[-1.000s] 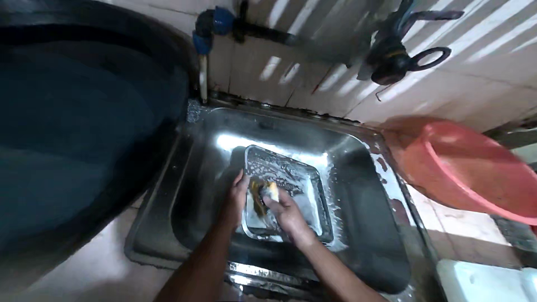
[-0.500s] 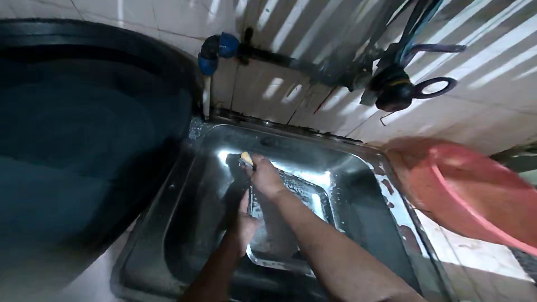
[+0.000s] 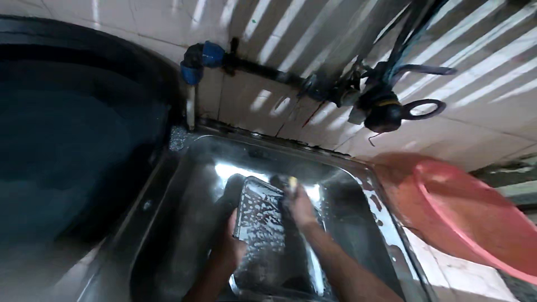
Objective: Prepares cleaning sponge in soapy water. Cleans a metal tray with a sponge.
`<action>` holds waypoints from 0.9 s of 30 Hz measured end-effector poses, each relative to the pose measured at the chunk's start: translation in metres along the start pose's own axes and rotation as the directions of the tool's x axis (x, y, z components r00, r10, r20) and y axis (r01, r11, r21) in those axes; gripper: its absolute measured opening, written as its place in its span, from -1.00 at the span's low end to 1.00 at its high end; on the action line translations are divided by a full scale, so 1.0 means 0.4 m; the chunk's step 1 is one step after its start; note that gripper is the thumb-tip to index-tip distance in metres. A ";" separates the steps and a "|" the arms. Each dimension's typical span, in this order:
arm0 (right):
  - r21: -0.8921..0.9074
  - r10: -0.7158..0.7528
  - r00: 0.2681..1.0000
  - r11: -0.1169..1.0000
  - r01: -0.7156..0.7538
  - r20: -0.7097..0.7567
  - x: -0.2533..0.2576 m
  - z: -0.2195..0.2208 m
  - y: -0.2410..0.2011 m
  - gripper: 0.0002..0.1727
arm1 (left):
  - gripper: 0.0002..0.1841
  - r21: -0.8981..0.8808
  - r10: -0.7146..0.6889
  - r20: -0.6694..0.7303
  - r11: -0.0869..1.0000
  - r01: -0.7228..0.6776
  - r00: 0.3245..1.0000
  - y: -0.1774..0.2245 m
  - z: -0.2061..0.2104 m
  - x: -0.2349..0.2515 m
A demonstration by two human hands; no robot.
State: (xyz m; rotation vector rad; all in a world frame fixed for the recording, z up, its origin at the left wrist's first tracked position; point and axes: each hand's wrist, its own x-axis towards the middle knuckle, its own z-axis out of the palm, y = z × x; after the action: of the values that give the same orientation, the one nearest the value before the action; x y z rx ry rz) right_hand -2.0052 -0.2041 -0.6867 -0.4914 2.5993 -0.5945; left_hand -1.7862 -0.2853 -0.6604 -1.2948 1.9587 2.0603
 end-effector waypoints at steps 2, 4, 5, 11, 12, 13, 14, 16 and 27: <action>0.062 -0.268 0.963 0.961 0.268 -0.013 -0.055 0.057 -0.118 -0.45 | -0.08 0.080 0.005 -0.027 0.997 -0.002 1.000 -0.006 0.005 -0.002; 0.015 -0.480 0.877 0.877 0.480 -0.021 -0.071 0.092 -0.169 -0.44 | -0.12 0.116 0.026 -0.041 0.993 -0.021 0.999 -0.019 0.004 -0.009; 0.013 -0.493 0.870 0.870 0.493 -0.017 -0.060 0.095 -0.156 -0.43 | -0.12 0.104 0.028 -0.040 0.994 -0.024 0.999 -0.020 0.000 -0.013; 0.075 0.123 0.992 0.989 -0.124 0.017 0.051 -0.050 0.182 -0.47 | -0.13 0.146 0.000 -0.067 0.989 0.010 0.998 -0.014 -0.003 0.011; 0.071 0.176 0.984 0.982 -0.177 0.014 0.051 -0.068 0.222 -0.48 | -0.14 0.144 -0.006 -0.069 0.989 0.016 0.998 -0.016 0.001 0.014; 0.085 0.202 0.979 0.976 -0.201 -0.003 0.045 -0.078 0.247 -0.49 | -0.14 0.139 -0.004 -0.065 0.990 0.013 0.998 -0.017 0.005 0.014; 0.091 0.220 0.975 0.972 -0.217 -0.019 0.034 -0.081 0.256 -0.49 | -0.15 0.134 -0.005 -0.064 0.991 0.014 0.998 -0.017 0.006 0.015; 0.041 0.262 0.964 0.965 -0.260 -0.036 -0.006 -0.085 0.256 -0.49 | -0.15 0.127 -0.014 -0.074 0.992 0.024 0.997 -0.022 0.008 0.018; -0.389 0.267 0.948 0.903 -0.184 0.172 -0.208 -0.056 0.267 -0.38 | -0.18 -0.140 0.084 -0.200 0.984 -0.113 0.976 -0.038 0.017 0.017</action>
State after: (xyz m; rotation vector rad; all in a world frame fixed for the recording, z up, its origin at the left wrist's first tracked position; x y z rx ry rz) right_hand -1.9713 -0.0712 -0.6924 -0.3354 2.5043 0.0330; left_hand -1.7862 -0.2799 -0.6776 -1.5096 2.0149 2.2458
